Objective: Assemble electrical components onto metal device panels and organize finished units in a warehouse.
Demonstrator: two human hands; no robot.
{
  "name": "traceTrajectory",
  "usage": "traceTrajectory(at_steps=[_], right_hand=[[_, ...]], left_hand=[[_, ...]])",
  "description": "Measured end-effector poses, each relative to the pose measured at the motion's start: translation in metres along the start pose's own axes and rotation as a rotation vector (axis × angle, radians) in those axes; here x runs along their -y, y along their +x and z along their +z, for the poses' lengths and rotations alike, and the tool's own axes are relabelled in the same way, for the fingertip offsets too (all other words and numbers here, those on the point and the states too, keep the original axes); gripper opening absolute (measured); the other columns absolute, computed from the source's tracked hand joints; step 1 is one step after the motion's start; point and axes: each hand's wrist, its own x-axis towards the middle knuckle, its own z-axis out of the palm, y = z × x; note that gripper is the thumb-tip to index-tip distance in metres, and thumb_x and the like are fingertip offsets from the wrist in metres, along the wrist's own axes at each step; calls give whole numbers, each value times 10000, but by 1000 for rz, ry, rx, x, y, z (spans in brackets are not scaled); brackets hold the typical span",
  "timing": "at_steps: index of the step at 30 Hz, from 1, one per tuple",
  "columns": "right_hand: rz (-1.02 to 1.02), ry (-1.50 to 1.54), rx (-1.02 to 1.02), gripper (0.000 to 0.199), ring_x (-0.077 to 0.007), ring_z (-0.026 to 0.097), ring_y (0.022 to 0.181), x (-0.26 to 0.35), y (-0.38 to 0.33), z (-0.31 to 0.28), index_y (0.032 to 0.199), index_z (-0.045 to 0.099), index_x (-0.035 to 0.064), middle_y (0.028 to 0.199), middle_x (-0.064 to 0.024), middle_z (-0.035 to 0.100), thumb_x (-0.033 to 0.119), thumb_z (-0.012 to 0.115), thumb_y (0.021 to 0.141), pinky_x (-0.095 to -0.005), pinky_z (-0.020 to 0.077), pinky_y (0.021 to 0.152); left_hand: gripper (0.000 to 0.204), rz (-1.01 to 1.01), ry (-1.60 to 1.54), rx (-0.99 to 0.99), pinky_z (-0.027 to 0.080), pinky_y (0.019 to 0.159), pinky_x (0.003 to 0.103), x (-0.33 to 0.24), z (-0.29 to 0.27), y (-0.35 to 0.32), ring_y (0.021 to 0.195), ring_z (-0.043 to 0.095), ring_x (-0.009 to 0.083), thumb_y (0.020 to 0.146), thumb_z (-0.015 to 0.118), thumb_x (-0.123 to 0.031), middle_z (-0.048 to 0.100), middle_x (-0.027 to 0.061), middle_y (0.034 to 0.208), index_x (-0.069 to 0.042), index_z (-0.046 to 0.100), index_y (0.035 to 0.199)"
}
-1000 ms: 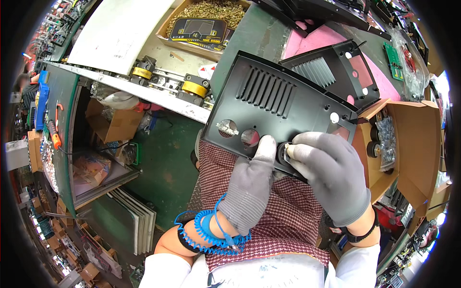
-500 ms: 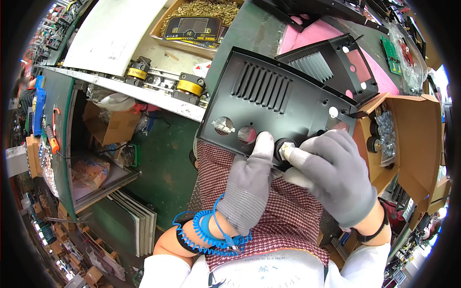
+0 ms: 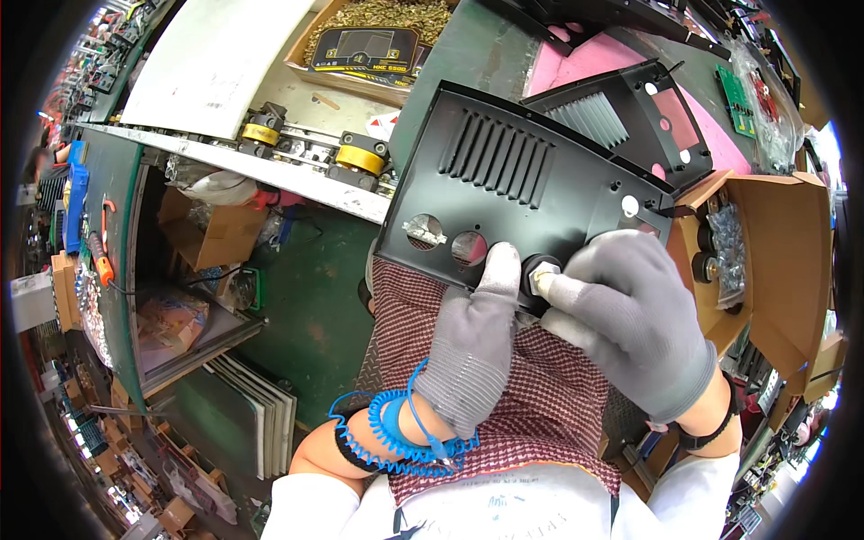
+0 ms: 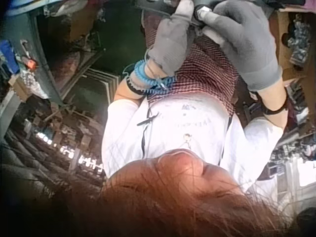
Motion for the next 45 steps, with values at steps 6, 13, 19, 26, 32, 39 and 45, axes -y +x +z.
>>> traceTrajectory(at_steps=[6, 13, 19, 26, 32, 39, 45], right_hand=[[-107, -184, -91, 228, -260, 544, 781, 1, 8, 7, 856, 639, 68, 820, -59, 569, 171, 727, 672, -387, 446, 729], [-8, -50, -37, 273, -254, 547, 778, 2, 8, 1, 867, 630, 38, 809, -59, 559, 142, 719, 631, -395, 431, 745], [-174, -195, -52, 180, -220, 587, 810, 1, 8, 6, 856, 623, 34, 948, -68, 615, 96, 595, 689, -411, 440, 872], [-133, -208, -62, 252, -253, 570, 808, 4, 11, 9, 867, 614, 47, 844, -60, 580, 132, 674, 637, -418, 448, 843], [-90, -103, -26, 292, -276, 561, 818, 3, 11, -1, 870, 611, 51, 808, -44, 556, 148, 721, 617, -424, 445, 821], [-159, -225, -17, 272, -275, 559, 809, 2, 11, 6, 868, 614, 57, 851, -35, 576, 154, 705, 631, -422, 438, 850], [-86, -32, 0, 270, -275, 561, 808, -2, 8, 1, 873, 615, 61, 858, -61, 572, 145, 710, 634, -405, 437, 774]], left_hand=[[555, -10, 2, 7, 517, 630, 375, 0, -1, 2, 727, 640, 348, 731, 614, 112, 625, 212, 839, 83, 449, 1260], [551, -14, 0, 11, 516, 622, 377, -2, 1, 3, 720, 640, 352, 732, 614, 110, 625, 216, 831, 86, 450, 1258], [548, -17, 4, 12, 516, 615, 379, -3, -1, 4, 714, 641, 356, 733, 613, 108, 626, 219, 823, 89, 450, 1256], [545, -62, 61, 49, 515, 607, 380, -3, -4, 3, 707, 642, 360, 735, 613, 106, 626, 222, 815, 92, 451, 1255], [543, 134, 19, -65, 523, 620, 363, 6, 2, 4, 697, 647, 335, 741, 622, 115, 630, 210, 819, 76, 454, 1257], [517, -6, -6, -36, 526, 652, 337, 6, 4, -3, 728, 647, 313, 775, 626, 88, 631, 194, 856, 66, 455, 1263], [432, -96, -55, -14, 529, 666, 331, 2, 4, 1, 748, 650, 296, 818, 600, 49, 635, 188, 881, 71, 470, 1230]])
